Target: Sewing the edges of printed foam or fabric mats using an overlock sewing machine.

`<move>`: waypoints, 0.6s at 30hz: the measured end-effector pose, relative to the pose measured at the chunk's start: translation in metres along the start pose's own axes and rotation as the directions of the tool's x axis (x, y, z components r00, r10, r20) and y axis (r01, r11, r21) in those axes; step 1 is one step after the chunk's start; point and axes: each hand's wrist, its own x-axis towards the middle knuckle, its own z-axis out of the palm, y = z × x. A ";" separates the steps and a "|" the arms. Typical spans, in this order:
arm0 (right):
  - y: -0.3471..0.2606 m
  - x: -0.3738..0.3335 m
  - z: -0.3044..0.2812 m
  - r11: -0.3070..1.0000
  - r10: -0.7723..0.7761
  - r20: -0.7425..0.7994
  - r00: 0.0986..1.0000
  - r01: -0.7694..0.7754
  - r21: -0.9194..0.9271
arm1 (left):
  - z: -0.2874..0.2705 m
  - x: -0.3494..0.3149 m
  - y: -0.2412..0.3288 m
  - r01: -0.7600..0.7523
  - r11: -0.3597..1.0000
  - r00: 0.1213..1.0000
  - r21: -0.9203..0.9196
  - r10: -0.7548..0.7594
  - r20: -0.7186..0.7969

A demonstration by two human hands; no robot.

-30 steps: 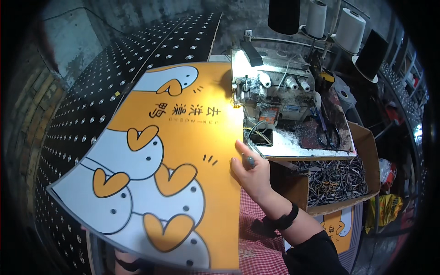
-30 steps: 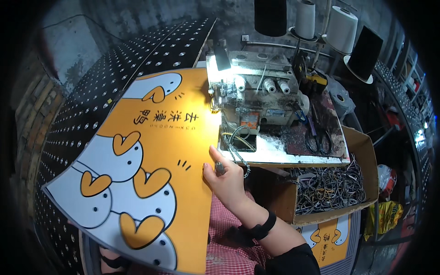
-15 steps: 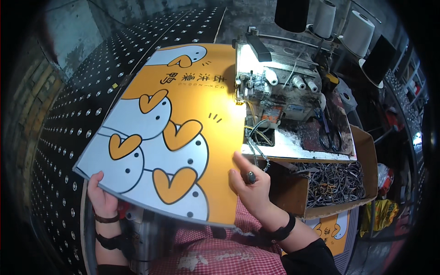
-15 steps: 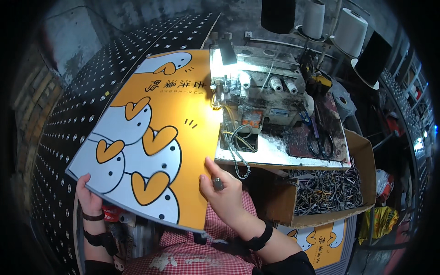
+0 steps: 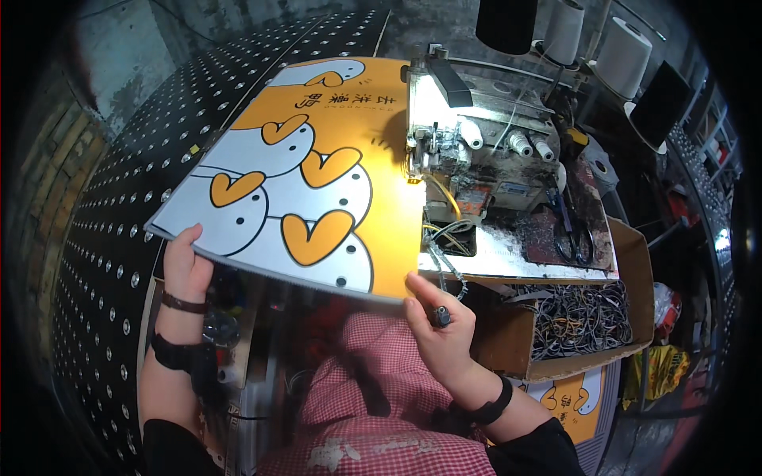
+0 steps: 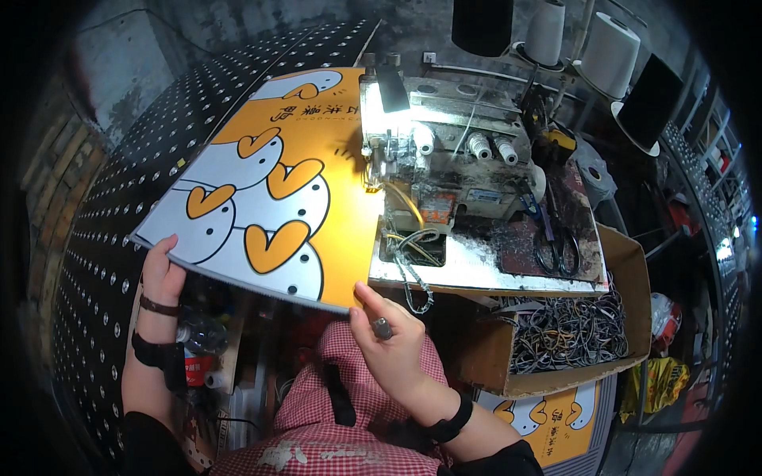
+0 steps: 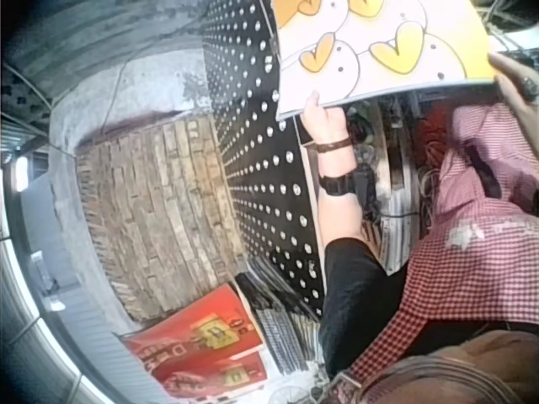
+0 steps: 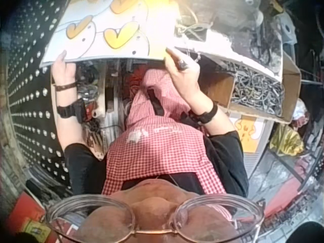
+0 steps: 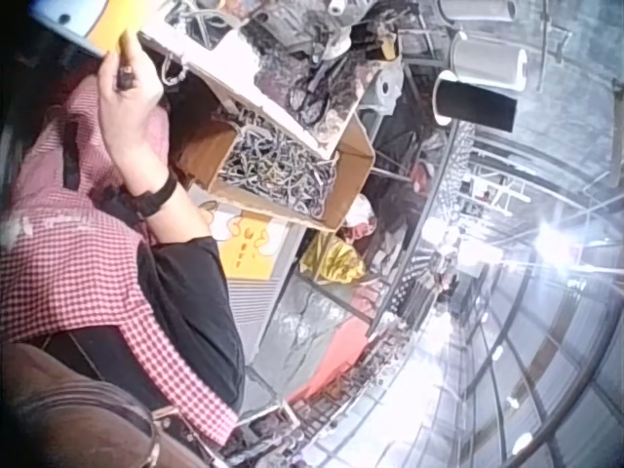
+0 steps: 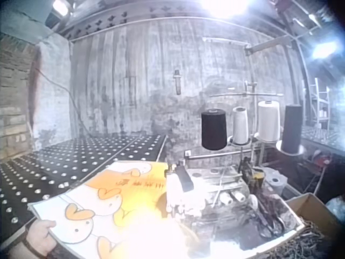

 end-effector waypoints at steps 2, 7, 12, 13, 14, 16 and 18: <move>0.001 0.003 -0.001 1.000 0.018 0.002 1.000 -0.018 0.022 | 0.009 0.015 -0.006 0.005 1.000 1.000 0.009 -0.005 0.012; 0.002 0.011 -0.001 0.996 0.023 -0.006 1.000 -0.022 0.081 | 0.024 0.055 -0.014 0.002 1.000 1.000 -0.001 -0.002 -0.019; 0.009 0.012 -0.002 0.995 0.038 -0.038 0.999 -0.034 0.095 | 0.047 0.099 -0.024 -0.008 1.000 0.998 -0.011 0.008 -0.066; 0.010 0.013 -0.002 0.994 0.051 -0.039 0.998 -0.047 0.096 | 0.055 0.105 -0.027 -0.008 1.000 0.998 -0.012 0.007 -0.065; 0.011 0.013 -0.003 0.994 0.050 -0.039 0.998 -0.046 0.094 | 0.061 0.110 -0.029 -0.040 0.999 0.998 0.037 0.042 -0.055; 0.013 0.013 -0.003 0.992 0.080 -0.055 0.995 -0.074 0.099 | 0.068 0.125 -0.032 -0.082 0.992 0.996 0.095 0.085 -0.020; 0.016 0.013 -0.003 0.989 0.100 -0.050 0.994 -0.093 0.117 | 0.072 0.141 -0.032 -0.082 0.993 0.995 0.082 0.087 -0.052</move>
